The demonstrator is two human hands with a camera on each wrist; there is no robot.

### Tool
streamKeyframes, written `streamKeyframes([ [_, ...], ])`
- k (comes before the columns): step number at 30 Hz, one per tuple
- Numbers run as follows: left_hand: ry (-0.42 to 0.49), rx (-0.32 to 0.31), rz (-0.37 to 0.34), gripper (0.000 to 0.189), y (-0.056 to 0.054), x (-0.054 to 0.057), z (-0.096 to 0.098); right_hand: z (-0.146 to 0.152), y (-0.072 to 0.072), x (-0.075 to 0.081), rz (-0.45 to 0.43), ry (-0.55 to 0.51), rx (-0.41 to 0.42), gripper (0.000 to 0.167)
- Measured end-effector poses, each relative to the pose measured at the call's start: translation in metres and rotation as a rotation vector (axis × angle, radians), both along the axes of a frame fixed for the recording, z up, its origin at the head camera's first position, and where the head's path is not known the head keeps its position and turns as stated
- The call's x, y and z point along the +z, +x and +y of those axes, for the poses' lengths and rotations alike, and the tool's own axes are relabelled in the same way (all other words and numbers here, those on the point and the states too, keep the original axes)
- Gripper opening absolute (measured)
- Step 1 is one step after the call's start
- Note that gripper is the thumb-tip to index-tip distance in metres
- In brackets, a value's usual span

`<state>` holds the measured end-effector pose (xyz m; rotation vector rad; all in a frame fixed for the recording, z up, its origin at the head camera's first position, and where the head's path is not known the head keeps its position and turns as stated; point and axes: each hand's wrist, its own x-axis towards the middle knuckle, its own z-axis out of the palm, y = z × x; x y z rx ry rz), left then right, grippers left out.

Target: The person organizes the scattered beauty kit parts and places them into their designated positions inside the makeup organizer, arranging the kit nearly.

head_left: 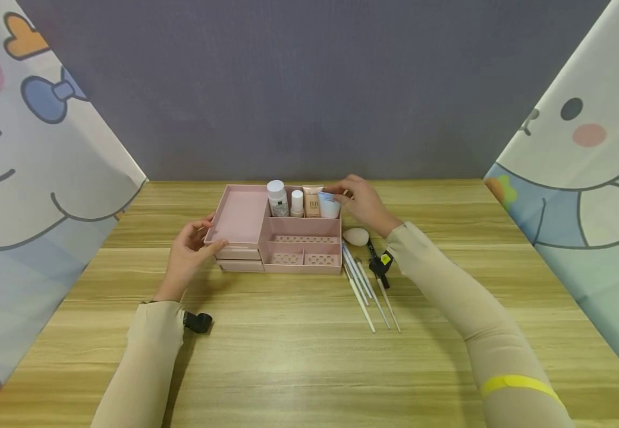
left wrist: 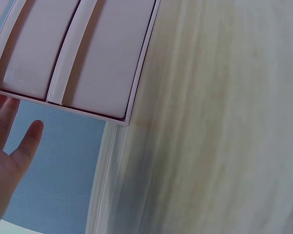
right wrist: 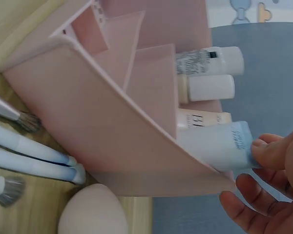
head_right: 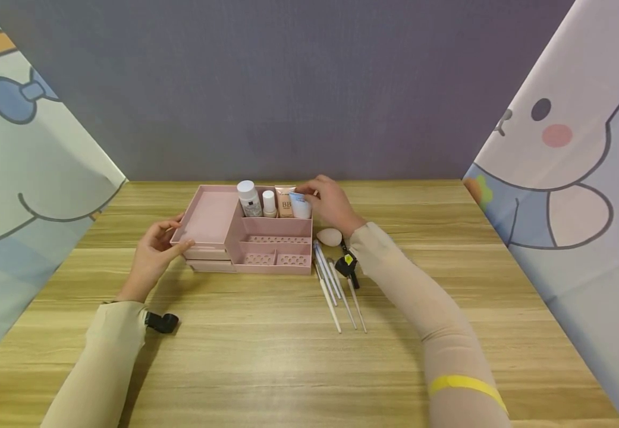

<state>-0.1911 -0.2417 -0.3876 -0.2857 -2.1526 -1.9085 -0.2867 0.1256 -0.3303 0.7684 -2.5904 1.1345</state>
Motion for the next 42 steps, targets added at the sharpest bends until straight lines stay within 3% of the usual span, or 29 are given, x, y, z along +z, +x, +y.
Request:
streamKeyframes([
  [10,-0.017,0.014,-0.001,0.04,0.001,0.001,0.001,0.025,0.006,0.006,-0.033,-0.027,-0.065,0.025],
  [18,-0.01,0.012,-0.012,0.039,0.001,0.001,0.0,0.044,0.014,0.002,-0.068,0.0,-0.093,0.03],
  [27,0.002,0.008,-0.014,0.039,0.002,0.0,0.0,0.061,0.024,-0.012,-0.157,-0.003,-0.098,0.036],
  [42,0.006,0.007,-0.006,0.038,0.0,0.0,0.001,0.087,0.041,-0.042,-0.318,-0.006,-0.038,0.043],
])
